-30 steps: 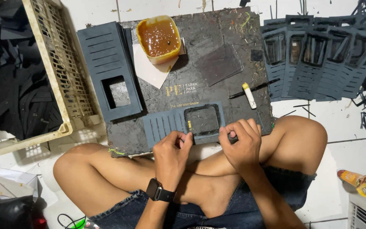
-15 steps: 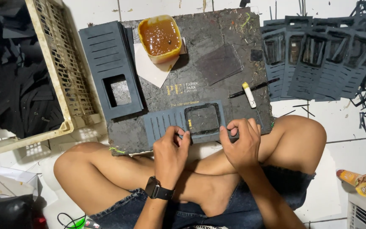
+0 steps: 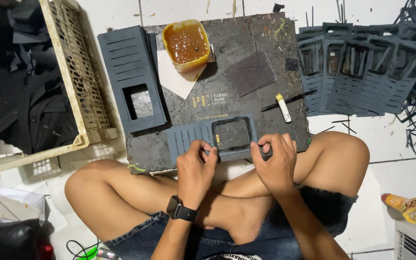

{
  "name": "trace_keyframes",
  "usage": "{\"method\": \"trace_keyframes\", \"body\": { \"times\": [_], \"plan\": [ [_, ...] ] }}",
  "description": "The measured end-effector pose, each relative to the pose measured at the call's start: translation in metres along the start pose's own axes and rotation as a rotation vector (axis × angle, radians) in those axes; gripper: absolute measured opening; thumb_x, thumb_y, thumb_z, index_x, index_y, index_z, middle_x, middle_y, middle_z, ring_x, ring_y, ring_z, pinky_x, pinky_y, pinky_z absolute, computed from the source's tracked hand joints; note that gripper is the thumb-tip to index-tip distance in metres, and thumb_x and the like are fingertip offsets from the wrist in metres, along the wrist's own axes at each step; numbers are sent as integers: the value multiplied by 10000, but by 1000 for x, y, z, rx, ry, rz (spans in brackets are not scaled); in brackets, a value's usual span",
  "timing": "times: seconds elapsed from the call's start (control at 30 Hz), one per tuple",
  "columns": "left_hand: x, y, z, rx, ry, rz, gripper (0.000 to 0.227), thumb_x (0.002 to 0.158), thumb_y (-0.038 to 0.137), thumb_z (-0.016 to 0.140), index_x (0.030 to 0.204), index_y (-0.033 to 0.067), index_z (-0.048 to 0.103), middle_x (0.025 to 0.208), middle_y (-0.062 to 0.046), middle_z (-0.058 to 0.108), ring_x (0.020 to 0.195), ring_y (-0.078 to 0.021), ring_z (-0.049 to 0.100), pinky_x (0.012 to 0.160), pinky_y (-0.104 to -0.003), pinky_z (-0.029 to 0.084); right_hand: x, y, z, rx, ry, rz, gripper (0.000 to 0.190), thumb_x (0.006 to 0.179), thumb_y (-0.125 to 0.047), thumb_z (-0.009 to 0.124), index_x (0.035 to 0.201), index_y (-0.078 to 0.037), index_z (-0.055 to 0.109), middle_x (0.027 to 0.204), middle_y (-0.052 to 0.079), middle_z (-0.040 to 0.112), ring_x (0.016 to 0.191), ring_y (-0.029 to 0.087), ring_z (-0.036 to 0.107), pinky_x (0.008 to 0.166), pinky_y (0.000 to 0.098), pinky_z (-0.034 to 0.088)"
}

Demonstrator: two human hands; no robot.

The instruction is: Applying glue to the edges of small rectangular components using a stick

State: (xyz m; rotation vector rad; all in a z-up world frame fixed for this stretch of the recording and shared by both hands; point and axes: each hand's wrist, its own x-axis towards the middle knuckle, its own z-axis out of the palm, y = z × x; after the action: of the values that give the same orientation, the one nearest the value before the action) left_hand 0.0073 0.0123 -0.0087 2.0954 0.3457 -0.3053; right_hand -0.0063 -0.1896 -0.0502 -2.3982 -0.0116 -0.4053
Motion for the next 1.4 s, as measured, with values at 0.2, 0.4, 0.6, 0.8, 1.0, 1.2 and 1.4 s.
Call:
{"method": "trace_keyframes", "body": {
  "times": [0.2,0.4,0.6,0.8,1.0,1.2,1.4],
  "plan": [
    [1,5,-3,4,-28,-13,102,890,120,698,837,40,662,547,-140,670,534,-323,672,523,-380,526,2,-8,-3,18,-5,33,186,876,-127,786,854,-126,601,657,19,498,719,268,548,736,376,414],
    [8,40,-32,93,-114,-71,130,932,156,658,943,29,684,697,-271,732,704,-462,743,608,-466,549,14,-29,-25,71,-28,-25,119,944,-53,678,1055,-85,708,736,57,586,745,280,557,770,376,454],
    [47,28,-32,223,-78,47,247,941,331,716,953,95,644,765,-277,728,822,-512,732,655,-521,566,32,-44,-9,53,-170,-274,288,901,-58,676,1169,-118,761,857,61,618,871,295,579,833,416,452],
    [74,10,-21,307,-156,2,335,879,424,768,889,128,611,794,-244,733,878,-504,734,709,-526,586,50,-54,10,-112,-271,-459,292,871,-101,623,1119,-180,757,811,36,480,796,269,501,749,397,399],
    [76,11,-22,290,-167,-35,355,852,426,790,871,121,609,814,-253,724,904,-522,725,726,-546,591,45,-59,11,-169,-343,-465,327,847,-110,604,1120,-201,759,779,37,461,771,281,483,712,424,377],
    [71,15,-27,236,-126,21,338,857,347,808,844,90,589,766,-272,701,843,-539,725,679,-536,592,3,-60,4,-165,-340,-413,357,861,-129,565,1125,-229,784,750,4,435,757,241,470,719,400,368],
    [71,11,-26,228,-123,37,348,859,358,804,837,90,584,757,-258,696,837,-535,724,671,-542,586,7,-57,6,-96,-301,-256,416,889,-109,531,1199,-228,781,724,-6,472,750,227,459,716,380,343]
  ]
}}
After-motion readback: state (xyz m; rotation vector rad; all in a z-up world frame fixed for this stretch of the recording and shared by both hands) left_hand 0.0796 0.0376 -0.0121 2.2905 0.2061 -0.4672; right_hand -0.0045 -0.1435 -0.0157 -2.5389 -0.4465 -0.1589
